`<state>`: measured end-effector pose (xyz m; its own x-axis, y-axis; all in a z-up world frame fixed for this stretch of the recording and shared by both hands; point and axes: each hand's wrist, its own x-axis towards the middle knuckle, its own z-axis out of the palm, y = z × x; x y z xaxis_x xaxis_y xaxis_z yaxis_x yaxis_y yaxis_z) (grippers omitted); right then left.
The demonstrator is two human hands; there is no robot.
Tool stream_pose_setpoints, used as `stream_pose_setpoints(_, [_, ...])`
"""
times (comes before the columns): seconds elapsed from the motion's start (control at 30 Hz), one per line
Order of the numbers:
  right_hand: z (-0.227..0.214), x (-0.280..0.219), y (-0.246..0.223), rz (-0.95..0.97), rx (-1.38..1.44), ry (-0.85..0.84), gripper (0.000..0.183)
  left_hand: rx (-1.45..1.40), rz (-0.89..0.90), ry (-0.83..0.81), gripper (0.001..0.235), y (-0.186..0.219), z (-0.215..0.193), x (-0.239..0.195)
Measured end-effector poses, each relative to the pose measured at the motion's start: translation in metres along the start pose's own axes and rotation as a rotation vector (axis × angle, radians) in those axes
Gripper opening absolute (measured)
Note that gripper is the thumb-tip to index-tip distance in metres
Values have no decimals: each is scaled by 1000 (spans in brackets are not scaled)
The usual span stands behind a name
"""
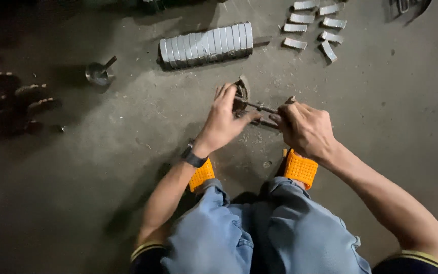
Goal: Assembling small metal brackets and pins while applying a substance from a container using an applicator stick.
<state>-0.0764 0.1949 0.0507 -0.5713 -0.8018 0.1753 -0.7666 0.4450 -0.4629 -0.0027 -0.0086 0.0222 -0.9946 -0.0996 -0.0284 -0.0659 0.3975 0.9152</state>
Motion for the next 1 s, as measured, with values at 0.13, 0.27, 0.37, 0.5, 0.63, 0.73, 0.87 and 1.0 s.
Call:
stream_pose_setpoints(0.13, [22,-28,18,29,-50,26,10,196,-8,-114,39,-6,19,-3])
stream_pose_setpoints(0.27, [40,-51,22,187,289,78,21,227,351,-11,48,-17,31,3])
stream_pose_setpoints(0.37, [51,-58,19,363,584,109,24,266,609,32,34,-31,33,20])
stream_pose_setpoints(0.5, [56,-59,17,563,735,142,23,439,651,-35,48,-50,42,36])
stream_pose_setpoints(0.63, [55,-63,-8,708,939,161,32,184,452,3,61,-17,24,31])
stream_pose_setpoints(0.73, [62,-62,-33,941,1043,103,27,12,195,232,71,-17,31,13])
stream_pose_setpoints(0.87, [59,-43,-57,877,1931,-25,36,-450,-81,251,29,-22,50,-14])
stream_pose_setpoints(1.0, [20,-17,-39,400,919,-345,31,-619,-465,388,22,-12,53,-29])
